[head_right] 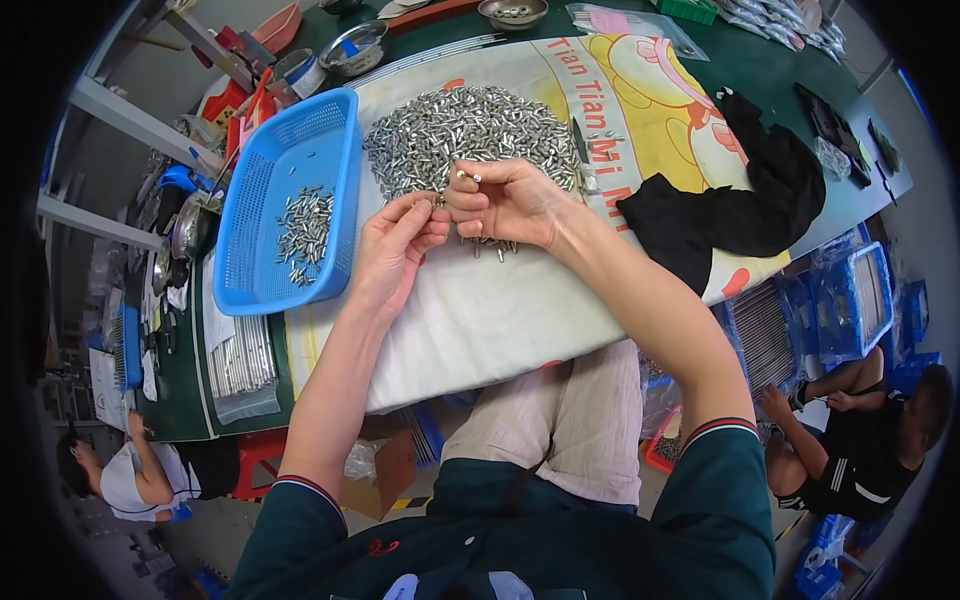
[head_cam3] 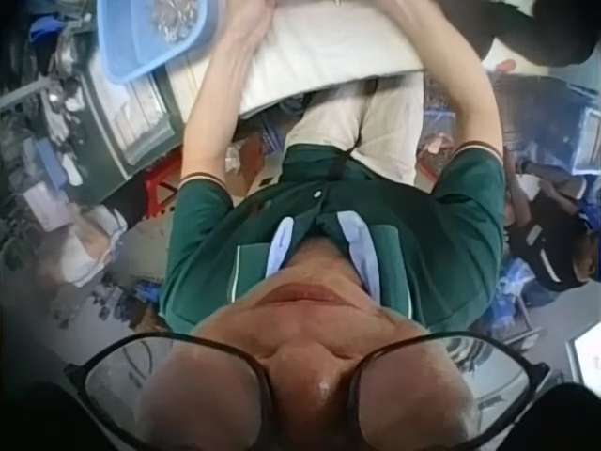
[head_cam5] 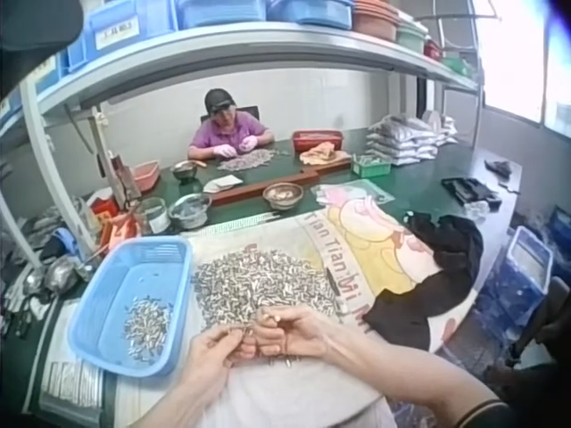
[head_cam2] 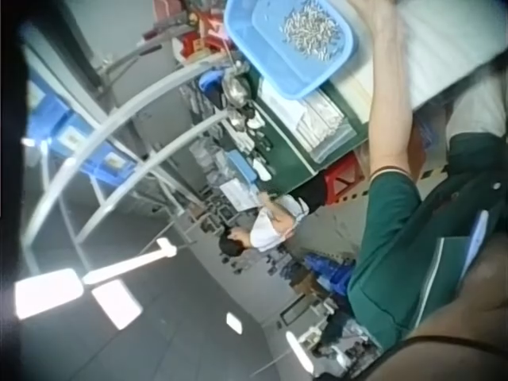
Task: Inspecting and sorting small metal hardware components at a workbench.
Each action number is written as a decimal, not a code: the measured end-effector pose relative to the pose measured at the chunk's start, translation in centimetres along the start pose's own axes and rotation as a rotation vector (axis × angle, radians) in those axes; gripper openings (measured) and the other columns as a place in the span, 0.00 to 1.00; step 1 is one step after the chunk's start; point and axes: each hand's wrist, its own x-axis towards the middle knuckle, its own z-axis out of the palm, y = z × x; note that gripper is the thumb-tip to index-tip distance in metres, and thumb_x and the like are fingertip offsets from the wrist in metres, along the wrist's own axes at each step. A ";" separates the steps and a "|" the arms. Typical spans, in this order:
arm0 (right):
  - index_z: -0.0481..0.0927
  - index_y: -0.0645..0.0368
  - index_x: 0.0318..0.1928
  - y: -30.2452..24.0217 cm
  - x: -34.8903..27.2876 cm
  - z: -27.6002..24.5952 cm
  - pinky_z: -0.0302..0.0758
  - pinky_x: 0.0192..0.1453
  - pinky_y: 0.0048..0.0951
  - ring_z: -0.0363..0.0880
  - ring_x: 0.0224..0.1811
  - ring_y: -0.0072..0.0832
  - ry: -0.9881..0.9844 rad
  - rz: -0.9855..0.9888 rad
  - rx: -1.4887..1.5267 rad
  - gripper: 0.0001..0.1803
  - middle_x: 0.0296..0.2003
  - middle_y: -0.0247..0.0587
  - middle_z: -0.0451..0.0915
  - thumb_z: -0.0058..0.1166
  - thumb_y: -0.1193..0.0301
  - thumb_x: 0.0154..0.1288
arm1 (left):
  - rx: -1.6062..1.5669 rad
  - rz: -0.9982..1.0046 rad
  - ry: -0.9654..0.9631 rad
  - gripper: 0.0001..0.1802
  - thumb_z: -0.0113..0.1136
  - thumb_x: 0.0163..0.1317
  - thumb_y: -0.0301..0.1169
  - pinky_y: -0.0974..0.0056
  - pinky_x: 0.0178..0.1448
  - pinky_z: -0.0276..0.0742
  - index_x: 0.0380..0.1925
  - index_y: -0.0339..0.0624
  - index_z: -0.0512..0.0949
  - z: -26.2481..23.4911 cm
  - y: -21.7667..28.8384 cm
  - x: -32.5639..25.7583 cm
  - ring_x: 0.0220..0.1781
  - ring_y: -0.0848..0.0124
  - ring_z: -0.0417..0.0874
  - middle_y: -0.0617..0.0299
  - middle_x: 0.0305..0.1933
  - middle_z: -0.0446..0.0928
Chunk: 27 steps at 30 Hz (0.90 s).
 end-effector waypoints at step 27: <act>0.72 0.55 0.26 1.1 0.4 0.7 0.62 0.27 0.17 0.62 0.21 0.13 0.332 -0.101 -0.610 0.13 0.20 0.25 0.67 0.48 0.61 0.63 | 0.078 0.055 0.012 0.10 0.53 0.61 0.27 0.72 0.38 0.77 0.41 0.34 0.75 0.2 0.2 -0.2 0.31 0.74 0.79 0.57 0.32 0.79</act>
